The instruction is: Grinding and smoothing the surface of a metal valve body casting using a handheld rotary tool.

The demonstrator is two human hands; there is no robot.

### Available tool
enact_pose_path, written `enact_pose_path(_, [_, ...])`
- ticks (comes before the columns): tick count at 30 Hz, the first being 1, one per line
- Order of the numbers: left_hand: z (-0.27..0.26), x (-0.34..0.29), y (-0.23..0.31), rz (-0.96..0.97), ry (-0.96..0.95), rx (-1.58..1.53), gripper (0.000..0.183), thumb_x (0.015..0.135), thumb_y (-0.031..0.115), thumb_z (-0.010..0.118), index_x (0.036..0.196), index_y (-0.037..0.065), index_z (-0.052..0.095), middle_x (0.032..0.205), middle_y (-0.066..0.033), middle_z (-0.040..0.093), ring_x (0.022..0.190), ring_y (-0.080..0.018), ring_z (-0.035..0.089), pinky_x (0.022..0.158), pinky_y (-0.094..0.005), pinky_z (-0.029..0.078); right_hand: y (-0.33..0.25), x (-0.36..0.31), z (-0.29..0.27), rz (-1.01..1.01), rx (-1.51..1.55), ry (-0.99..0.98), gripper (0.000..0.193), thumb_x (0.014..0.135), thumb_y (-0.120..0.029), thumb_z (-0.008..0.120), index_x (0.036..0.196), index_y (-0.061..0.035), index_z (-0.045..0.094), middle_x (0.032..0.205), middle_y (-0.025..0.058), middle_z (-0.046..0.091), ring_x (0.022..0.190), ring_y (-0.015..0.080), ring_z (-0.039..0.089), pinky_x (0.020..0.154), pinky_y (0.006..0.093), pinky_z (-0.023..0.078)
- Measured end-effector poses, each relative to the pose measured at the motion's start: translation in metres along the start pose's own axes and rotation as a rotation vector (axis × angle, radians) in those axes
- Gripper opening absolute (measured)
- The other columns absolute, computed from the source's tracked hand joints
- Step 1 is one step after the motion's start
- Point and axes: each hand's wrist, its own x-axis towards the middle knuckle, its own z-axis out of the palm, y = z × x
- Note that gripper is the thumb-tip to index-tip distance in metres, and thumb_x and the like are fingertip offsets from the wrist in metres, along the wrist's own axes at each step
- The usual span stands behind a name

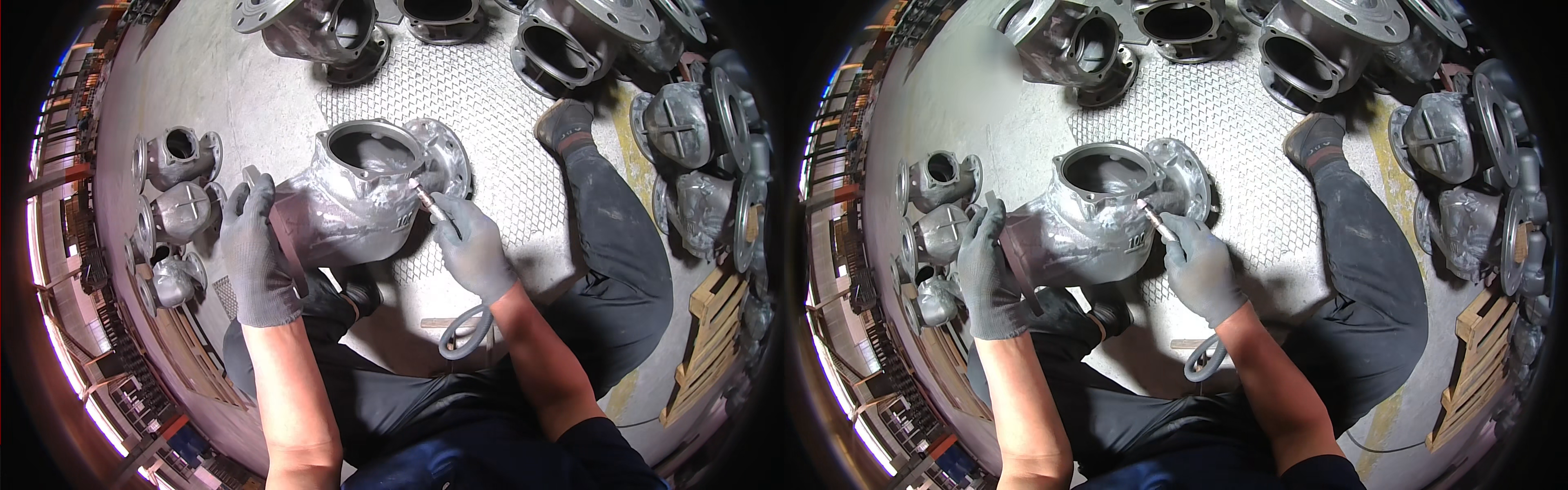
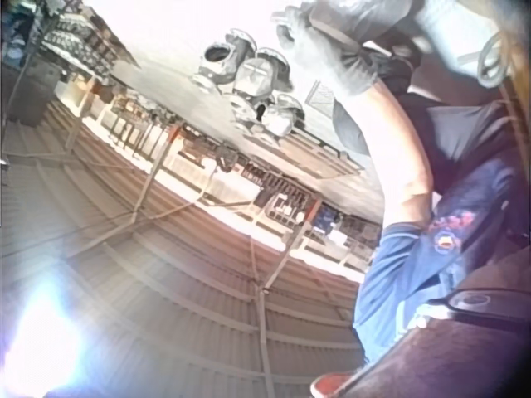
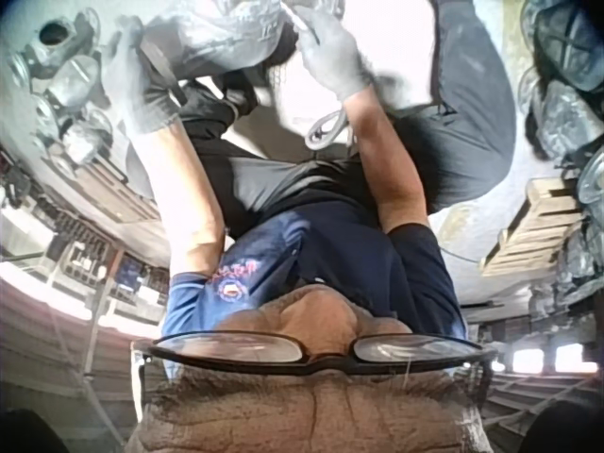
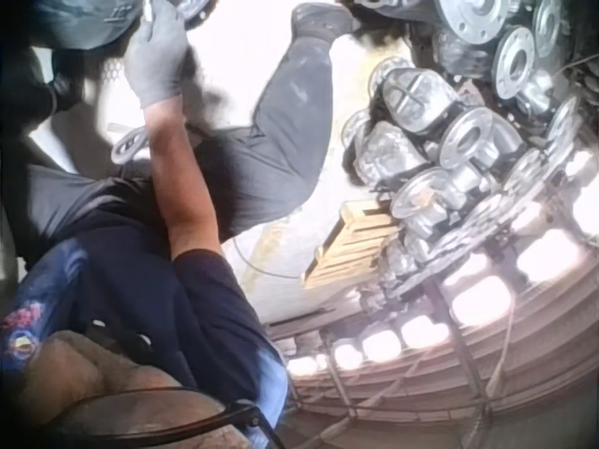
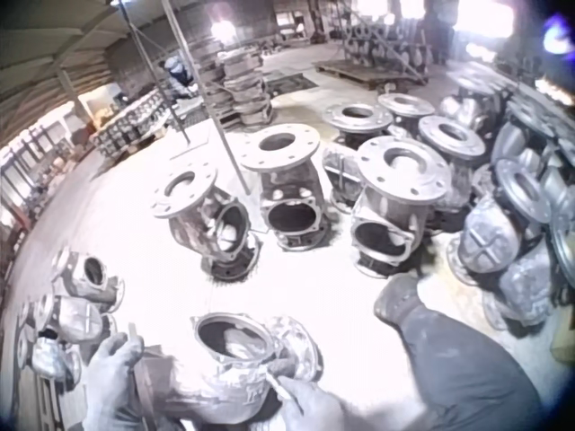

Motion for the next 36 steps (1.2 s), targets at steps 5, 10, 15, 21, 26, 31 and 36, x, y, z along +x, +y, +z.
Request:
enact_pose_path(5, [0.003, -0.004, 0.003, -0.043, 0.014, -0.013, 0.058, 0.099, 0.021, 0.078, 0.143, -0.010, 0.056, 0.123, -0.0182, 0.070, 0.106, -0.0229, 0.069, 0.089, -0.0351, 0.056, -0.005, 0.004, -0.006, -0.025, -0.152, 0.012, 0.032, 0.097, -0.003, 0.061, 0.129, 0.0000, 0.066, 0.120, 0.0243, 0.071, 0.112, 0.0432, 0.069, 0.098, 0.0468, 0.056])
enact_pose_path(10, [0.003, -0.004, 0.001, -0.027, 0.011, -0.013, 0.061, 0.099, 0.022, 0.078, 0.144, -0.012, 0.054, 0.125, -0.0196, 0.069, 0.109, -0.0233, 0.069, 0.091, -0.0356, 0.056, -0.004, 0.002, -0.003, -0.063, -0.137, -0.008, 0.036, 0.096, -0.001, 0.062, 0.131, 0.0020, 0.066, 0.124, 0.0233, 0.071, 0.114, 0.0379, 0.070, 0.101, 0.0428, 0.055])
enact_pose_path(15, [0.003, -0.008, 0.004, -0.038, 0.019, 0.006, 0.064, 0.098, 0.021, 0.078, 0.146, -0.013, 0.052, 0.129, -0.0204, 0.068, 0.112, -0.0237, 0.068, 0.093, -0.0355, 0.055, -0.009, 0.001, -0.009, -0.117, -0.188, -0.048, 0.035, 0.096, -0.002, 0.059, 0.130, 0.0011, 0.065, 0.122, 0.0246, 0.070, 0.112, 0.0431, 0.068, 0.099, 0.0473, 0.056])
enact_pose_path(21, [0.005, -0.009, 0.005, -0.044, 0.024, -0.022, 0.061, 0.099, 0.020, 0.077, 0.144, -0.013, 0.054, 0.128, -0.0200, 0.069, 0.110, -0.0235, 0.069, 0.092, -0.0350, 0.056, -0.003, 0.003, -0.014, -0.120, -0.174, -0.076, 0.039, 0.095, -0.002, 0.058, 0.134, 0.0030, 0.062, 0.123, 0.0247, 0.069, 0.114, 0.0426, 0.067, 0.100, 0.0468, 0.055])
enact_pose_path(26, [-0.002, 0.002, -0.004, -0.027, 0.003, -0.041, 0.055, 0.099, 0.017, 0.076, 0.142, -0.011, 0.057, 0.122, -0.0177, 0.071, 0.102, -0.0224, 0.071, 0.086, -0.0337, 0.058, -0.012, 0.021, -0.034, -0.298, -0.393, -0.237, 0.041, 0.093, -0.001, 0.057, 0.134, 0.0029, 0.062, 0.130, 0.0237, 0.066, 0.116, 0.0423, 0.065, 0.101, 0.0476, 0.054])
enact_pose_path(31, [0.008, -0.011, 0.003, -0.034, 0.028, -0.070, 0.054, 0.100, 0.017, 0.076, 0.142, -0.011, 0.057, 0.123, -0.0167, 0.070, 0.106, -0.0217, 0.070, 0.091, -0.0343, 0.056, -0.006, 0.024, -0.033, -0.259, -0.333, -0.232, 0.040, 0.095, -0.002, 0.057, 0.134, 0.0016, 0.062, 0.126, 0.0240, 0.067, 0.115, 0.0421, 0.065, 0.100, 0.0482, 0.054])
enact_pose_path(36, [0.005, -0.007, 0.001, -0.009, 0.041, -0.069, 0.054, 0.100, 0.017, 0.074, 0.144, -0.010, 0.056, 0.123, -0.0164, 0.070, 0.106, -0.0220, 0.070, 0.091, -0.0337, 0.056, -0.003, 0.006, -0.015, -0.152, -0.234, -0.114, 0.036, 0.096, -0.002, 0.057, 0.131, 0.0005, 0.064, 0.120, 0.0249, 0.069, 0.114, 0.0429, 0.066, 0.100, 0.0487, 0.054])
